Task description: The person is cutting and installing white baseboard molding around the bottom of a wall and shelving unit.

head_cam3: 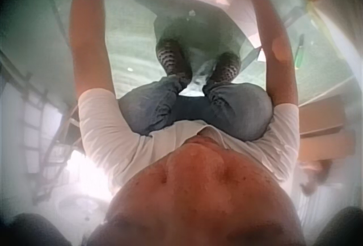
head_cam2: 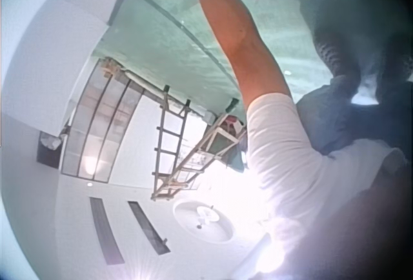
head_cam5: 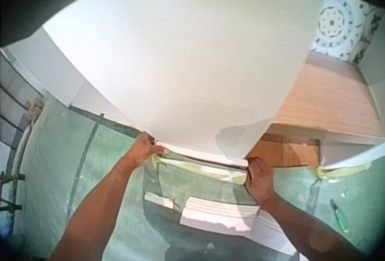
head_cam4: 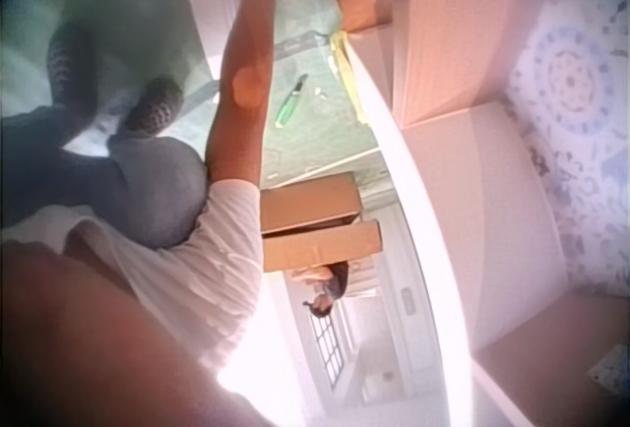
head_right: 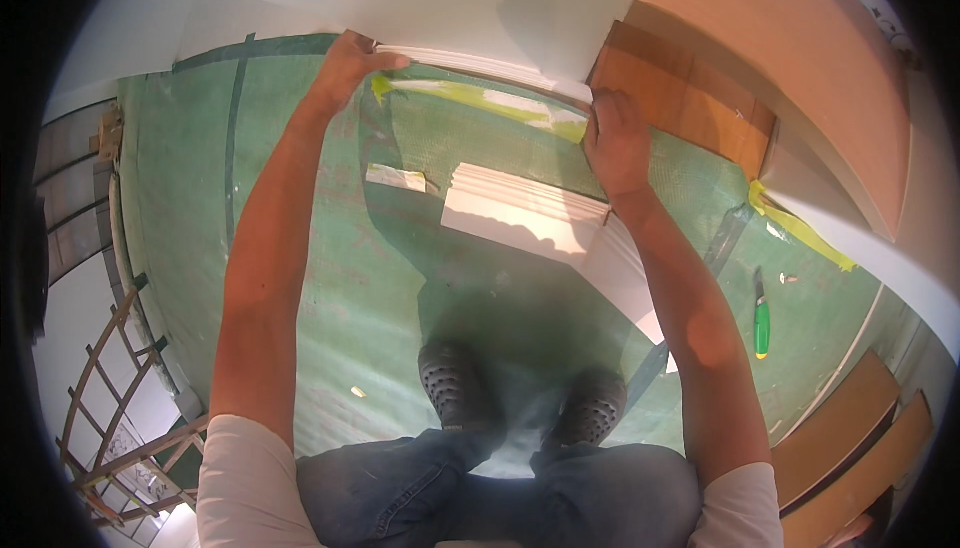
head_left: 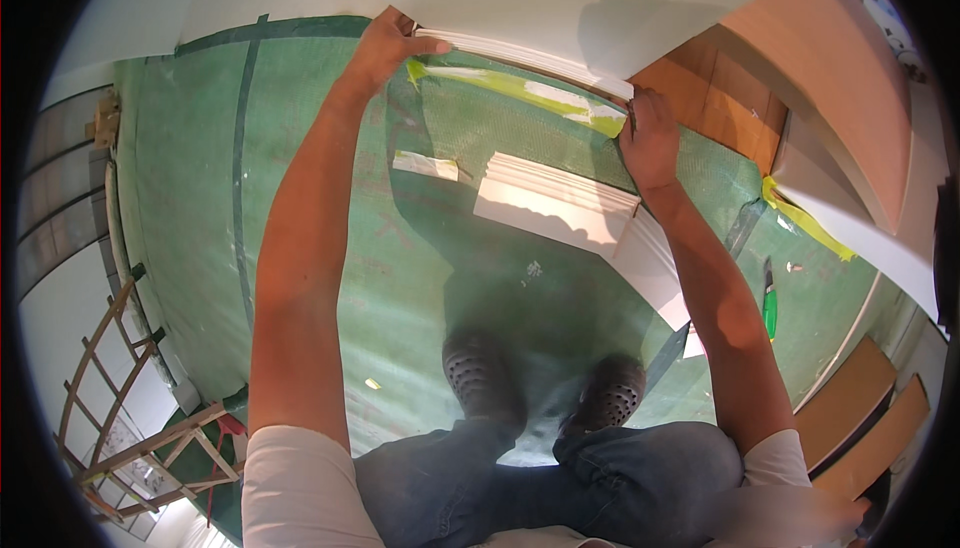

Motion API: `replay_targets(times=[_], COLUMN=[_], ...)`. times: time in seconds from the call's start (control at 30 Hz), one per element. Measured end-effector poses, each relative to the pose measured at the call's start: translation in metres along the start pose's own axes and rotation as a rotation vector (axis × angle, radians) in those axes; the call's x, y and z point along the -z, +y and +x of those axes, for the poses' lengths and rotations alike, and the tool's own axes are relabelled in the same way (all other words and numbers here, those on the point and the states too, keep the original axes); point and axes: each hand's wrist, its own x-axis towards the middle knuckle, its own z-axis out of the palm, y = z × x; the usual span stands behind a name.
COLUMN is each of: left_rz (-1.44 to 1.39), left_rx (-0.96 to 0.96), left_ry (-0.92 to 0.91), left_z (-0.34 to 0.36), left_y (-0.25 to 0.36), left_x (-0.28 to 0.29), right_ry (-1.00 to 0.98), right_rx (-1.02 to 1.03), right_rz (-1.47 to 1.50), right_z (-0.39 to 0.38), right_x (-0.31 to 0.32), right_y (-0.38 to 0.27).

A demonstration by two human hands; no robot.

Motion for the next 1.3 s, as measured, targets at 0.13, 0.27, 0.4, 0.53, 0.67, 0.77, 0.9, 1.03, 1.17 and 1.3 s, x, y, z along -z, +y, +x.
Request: replay_targets(times=[0.13,0.27,0.4,0.53,0.67,0.77,0.9,1.03,1.17,1.3], left_rz=[-0.009,-0.042,-0.051,-0.018,-0.026,0.076,0.027,0.057,0.036,0.099], left_rx=[0.069,0.096,0.072,0.071,0.053,0.102,0.055,0.020,-0.040,-0.014], left_ry=[0.019,0.056,0.062,0.065,0.069,0.069,0.071,0.106,0.109,0.080], left_z=[-0.009,-0.017,-0.019,-0.019,-0.020,-0.018,-0.014,-0.010,-0.011,-0.006], left_y=[0.005,0.002,0.002,-0.004,-0.003,-0.001,-0.013,-0.021,-0.023,-0.019], left_x=[-0.008,-0.016,-0.023,-0.020,-0.023,-0.021,-0.018,-0.015,-0.013,-0.018], right_ry=[0.010,-0.005,-0.005,0.033,0.017,0.008,0.002,-0.015,-0.015,-0.024], right_rx=[0.015,-0.011,-0.011,0.056,0.034,0.043,0.026,0.021,0.017,-0.004], right_rz=[-0.024,-0.025,-0.025,-0.010,-0.019,-0.018,-0.006,0.000,0.002,-0.038], right_z=[0.000,0.001,0.002,0.006,0.005,0.006,0.007,0.006,0.004,0.001], right_x=[0.000,0.001,0.001,-0.001,-0.002,-0.002,-0.002,0.000,-0.005,-0.005], right_y=[0.003,-0.003,-0.002,-0.005,-0.004,-0.002,-0.005,-0.005,-0.007,0.000])
